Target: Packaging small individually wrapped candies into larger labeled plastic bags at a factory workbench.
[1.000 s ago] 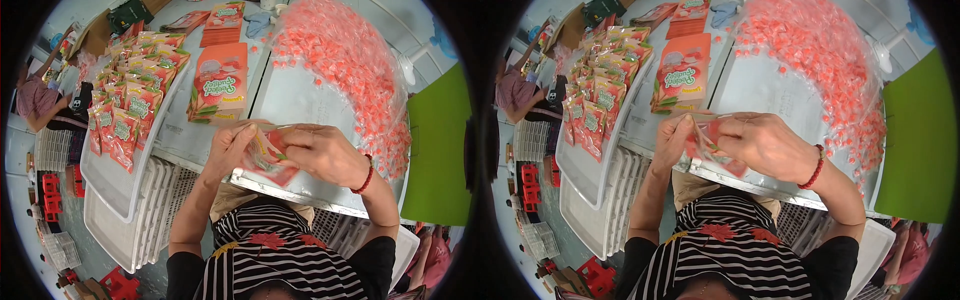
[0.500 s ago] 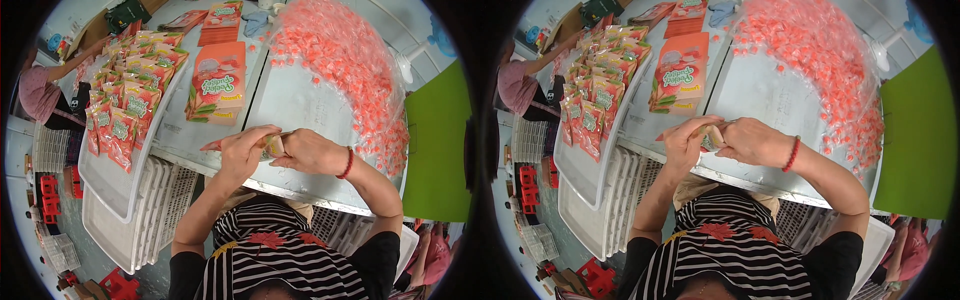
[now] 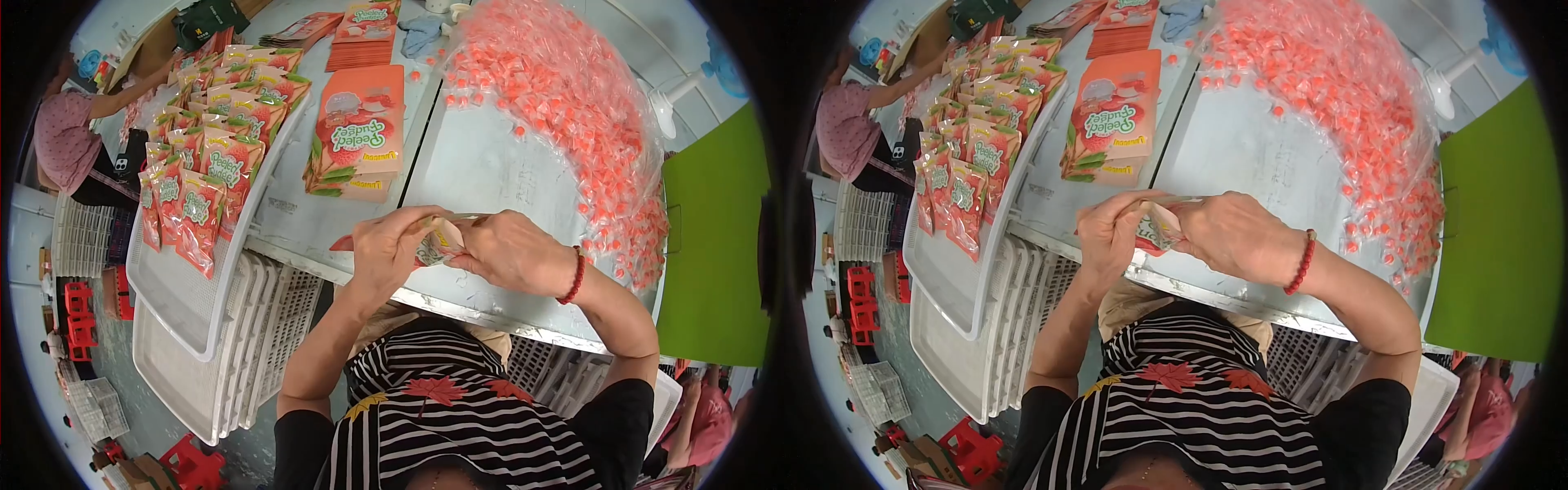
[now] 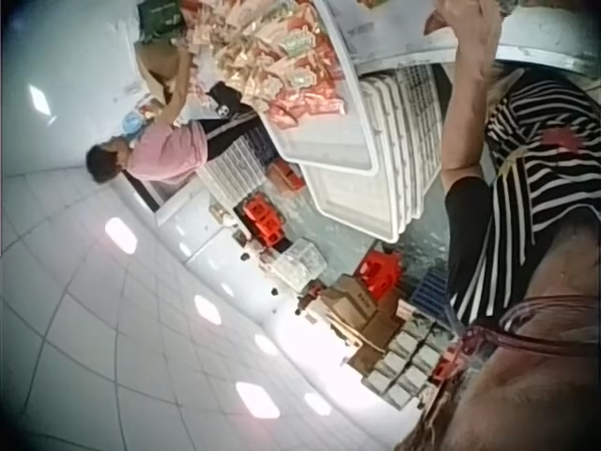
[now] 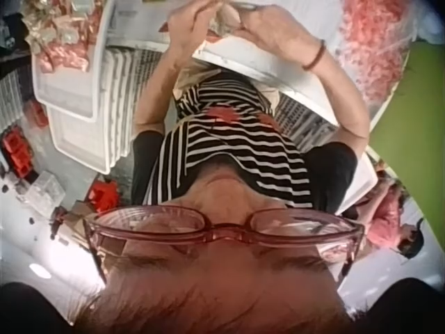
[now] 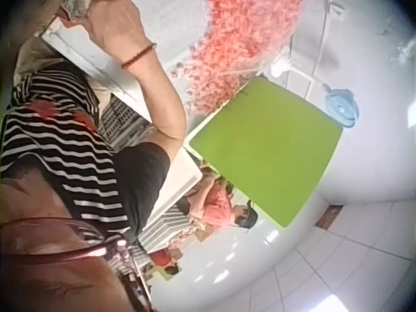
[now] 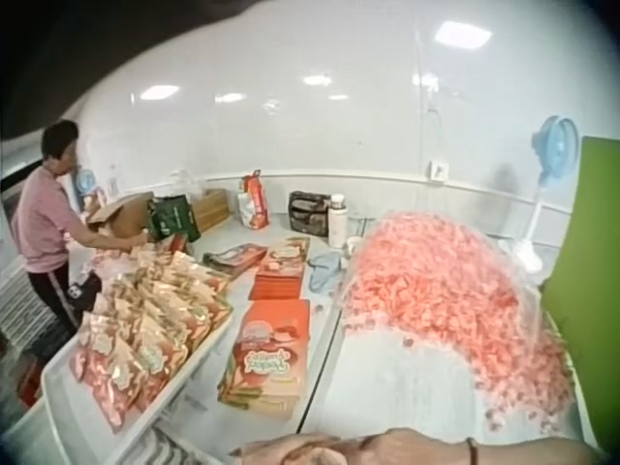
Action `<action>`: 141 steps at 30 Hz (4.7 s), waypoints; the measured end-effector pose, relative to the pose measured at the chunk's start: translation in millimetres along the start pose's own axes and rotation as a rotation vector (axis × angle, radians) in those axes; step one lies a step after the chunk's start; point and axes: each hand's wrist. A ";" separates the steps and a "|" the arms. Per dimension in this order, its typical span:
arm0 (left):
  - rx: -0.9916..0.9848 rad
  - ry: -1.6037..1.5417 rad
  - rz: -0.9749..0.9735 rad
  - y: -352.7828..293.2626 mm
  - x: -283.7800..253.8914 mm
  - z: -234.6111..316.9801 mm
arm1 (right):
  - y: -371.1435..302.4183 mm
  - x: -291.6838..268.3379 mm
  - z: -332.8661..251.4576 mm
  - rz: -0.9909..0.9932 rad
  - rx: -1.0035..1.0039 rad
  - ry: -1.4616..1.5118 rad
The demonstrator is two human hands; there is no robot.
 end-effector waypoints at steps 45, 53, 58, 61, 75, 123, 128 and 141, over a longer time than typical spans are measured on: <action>-0.378 -0.399 0.122 -19.6 -44.9 -7.8 | 26.3 4.9 -23.1 0.486 -0.238 0.139; -0.311 -0.399 0.187 -26.7 -71.2 -10.9 | 34.7 14.1 -33.8 0.484 -0.249 0.111; -0.298 -0.407 0.290 -29.4 -80.5 -12.9 | 31.2 9.8 -40.5 0.334 -0.144 0.130; -0.356 -0.373 0.291 -35.3 -87.5 -14.5 | 32.5 10.2 -46.6 0.423 -0.250 0.147; -0.175 -0.024 0.505 -58.5 -67.2 -24.6 | 74.9 5.2 -131.0 0.173 -0.175 0.951; -0.143 1.242 0.640 -37.9 -301.2 -181.7 | 58.1 194.8 32.4 0.143 0.322 1.362; 0.416 0.839 -0.171 10.9 -150.5 -137.3 | 60.0 192.6 31.6 0.141 0.309 1.316; 0.429 0.687 -0.461 31.4 -80.3 -166.4 | 54.7 203.4 34.6 0.214 0.201 1.343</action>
Point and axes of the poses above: each hand's wrist, its own y-axis towards the middle knuckle, its own x-axis out of the palm, z = x × y, and after that the axes turned 9 degrees about x, right-handed
